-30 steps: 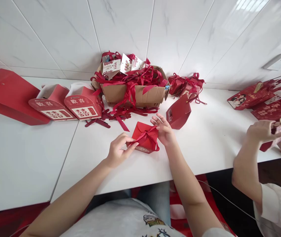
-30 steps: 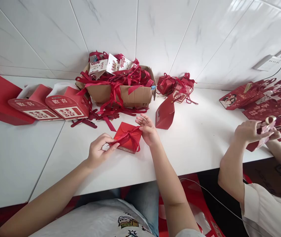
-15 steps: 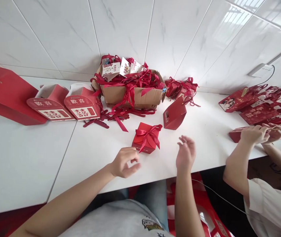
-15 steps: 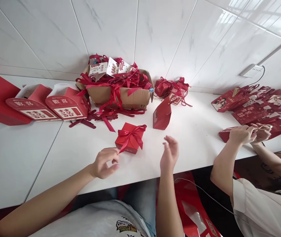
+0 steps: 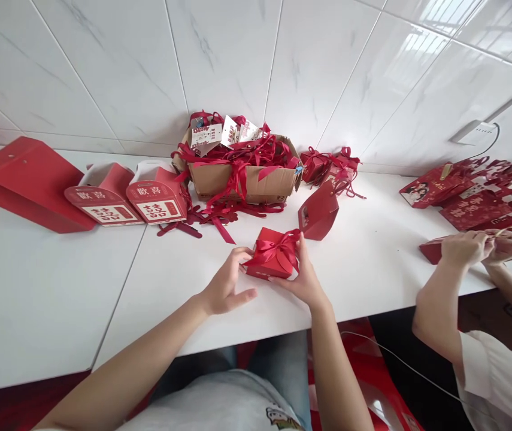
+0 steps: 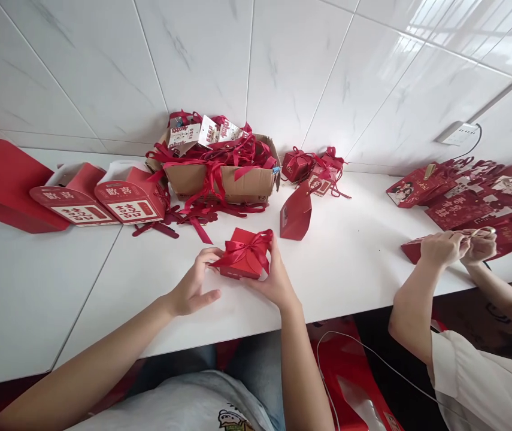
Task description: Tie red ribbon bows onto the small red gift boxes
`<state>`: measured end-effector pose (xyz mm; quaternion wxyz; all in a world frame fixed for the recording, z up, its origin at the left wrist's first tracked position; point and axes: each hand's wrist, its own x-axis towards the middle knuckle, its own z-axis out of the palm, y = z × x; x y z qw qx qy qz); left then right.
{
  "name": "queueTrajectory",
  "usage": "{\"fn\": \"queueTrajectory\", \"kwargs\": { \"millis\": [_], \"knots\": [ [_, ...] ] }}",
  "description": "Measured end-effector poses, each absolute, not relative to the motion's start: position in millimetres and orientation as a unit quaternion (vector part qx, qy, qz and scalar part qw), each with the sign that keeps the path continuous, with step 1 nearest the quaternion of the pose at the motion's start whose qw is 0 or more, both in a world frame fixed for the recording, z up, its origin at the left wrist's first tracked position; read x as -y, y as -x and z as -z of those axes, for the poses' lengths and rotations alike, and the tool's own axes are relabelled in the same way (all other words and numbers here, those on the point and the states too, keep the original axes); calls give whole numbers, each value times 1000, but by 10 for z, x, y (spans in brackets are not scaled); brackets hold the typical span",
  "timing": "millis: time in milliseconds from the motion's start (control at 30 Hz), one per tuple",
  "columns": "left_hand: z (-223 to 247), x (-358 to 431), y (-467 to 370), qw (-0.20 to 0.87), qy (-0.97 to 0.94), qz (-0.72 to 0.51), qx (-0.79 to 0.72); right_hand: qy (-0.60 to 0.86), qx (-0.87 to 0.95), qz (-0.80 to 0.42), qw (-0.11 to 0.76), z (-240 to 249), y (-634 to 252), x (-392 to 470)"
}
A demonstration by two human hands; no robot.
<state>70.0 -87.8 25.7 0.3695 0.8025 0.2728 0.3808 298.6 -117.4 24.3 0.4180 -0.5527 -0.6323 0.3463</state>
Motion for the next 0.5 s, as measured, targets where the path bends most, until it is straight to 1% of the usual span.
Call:
{"fn": "queueTrajectory", "kwargs": {
  "millis": [100,167,233,300,333,400,467,500],
  "knots": [
    [-228,920,-709,386,-819,-356,-234,585,583,-353,439,-232,-3359,1364],
    [-222,939,-711,375,-835,-340,-217,632,532,-334,455,-222,-3746,1486],
    [-224,949,-723,358,-847,-328,-215,696,473,-290,456,-209,-4146,1550],
    [-234,954,-746,350,-853,-317,-222,768,402,-205,454,-167,-4452,1551],
    [-247,955,-755,346,-855,-312,-226,808,367,-156,434,-129,-4548,1537],
    [-300,954,-747,341,-855,-314,-234,861,314,-113,385,-18,-4626,1506],
    [-399,948,-670,343,-834,-358,-242,883,320,-83,333,110,-4596,1495],
    [-462,945,-600,350,-811,-399,-246,884,332,-73,322,165,-4565,1501]
  ]
}}
